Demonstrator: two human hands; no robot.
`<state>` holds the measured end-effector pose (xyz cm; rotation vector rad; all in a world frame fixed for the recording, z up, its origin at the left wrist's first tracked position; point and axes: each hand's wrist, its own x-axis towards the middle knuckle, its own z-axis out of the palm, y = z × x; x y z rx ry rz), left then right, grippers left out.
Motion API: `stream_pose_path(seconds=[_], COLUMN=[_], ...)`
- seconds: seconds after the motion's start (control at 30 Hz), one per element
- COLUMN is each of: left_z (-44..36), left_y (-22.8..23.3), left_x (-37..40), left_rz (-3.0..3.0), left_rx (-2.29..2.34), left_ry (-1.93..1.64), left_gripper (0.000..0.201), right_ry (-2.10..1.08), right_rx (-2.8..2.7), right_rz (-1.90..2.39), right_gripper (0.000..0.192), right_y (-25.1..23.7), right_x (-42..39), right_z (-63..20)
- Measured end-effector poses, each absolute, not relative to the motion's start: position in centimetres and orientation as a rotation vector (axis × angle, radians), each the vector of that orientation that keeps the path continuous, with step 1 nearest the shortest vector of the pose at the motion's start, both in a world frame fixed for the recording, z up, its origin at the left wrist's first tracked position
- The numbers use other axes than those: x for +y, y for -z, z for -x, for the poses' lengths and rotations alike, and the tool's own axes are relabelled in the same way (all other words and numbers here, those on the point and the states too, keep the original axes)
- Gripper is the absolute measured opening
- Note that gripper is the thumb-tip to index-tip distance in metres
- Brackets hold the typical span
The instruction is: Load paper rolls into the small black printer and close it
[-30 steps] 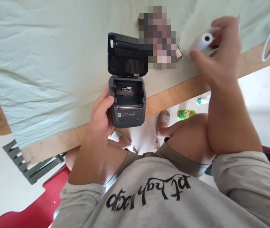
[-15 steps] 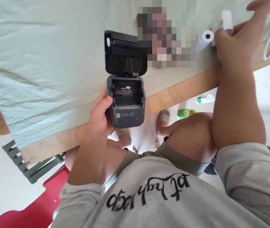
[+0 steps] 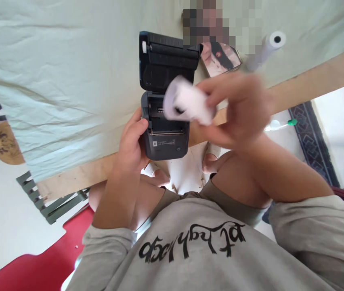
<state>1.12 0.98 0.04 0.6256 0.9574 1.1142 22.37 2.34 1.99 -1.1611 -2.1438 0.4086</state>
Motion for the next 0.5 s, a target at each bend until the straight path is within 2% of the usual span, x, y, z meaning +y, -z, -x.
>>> stream_pose_path(seconds=[0.1, 0.23, 0.37, 0.5], left_z=[-1.2, -1.0, -0.8, -0.8], left_y=[0.1, 0.2, 0.5, 0.6], left_x=[0.8, 0.7, 0.8, 0.9], left_rz=[-0.609, -0.66, -0.685, -0.709], left_rx=[0.967, 1.017, 0.995, 0.986], left_ry=[-1.161, -1.134, -1.118, -1.114], left_gripper=[0.022, 0.017, 0.019, 0.025], right_ry=[-0.294, -0.252, -0.208, -0.34], right_rx=[-2.102, -2.155, -2.129, -2.097], right_rz=[0.997, 1.114, 1.019, 0.926], right_gripper=[0.014, 0.021, 0.022, 0.03], right_y=[-0.9, -0.4, -0.5, -0.5], right_x=[2.2, 3.3, 3.6, 3.6], right_z=[-19.9, -19.2, -19.6, -20.1])
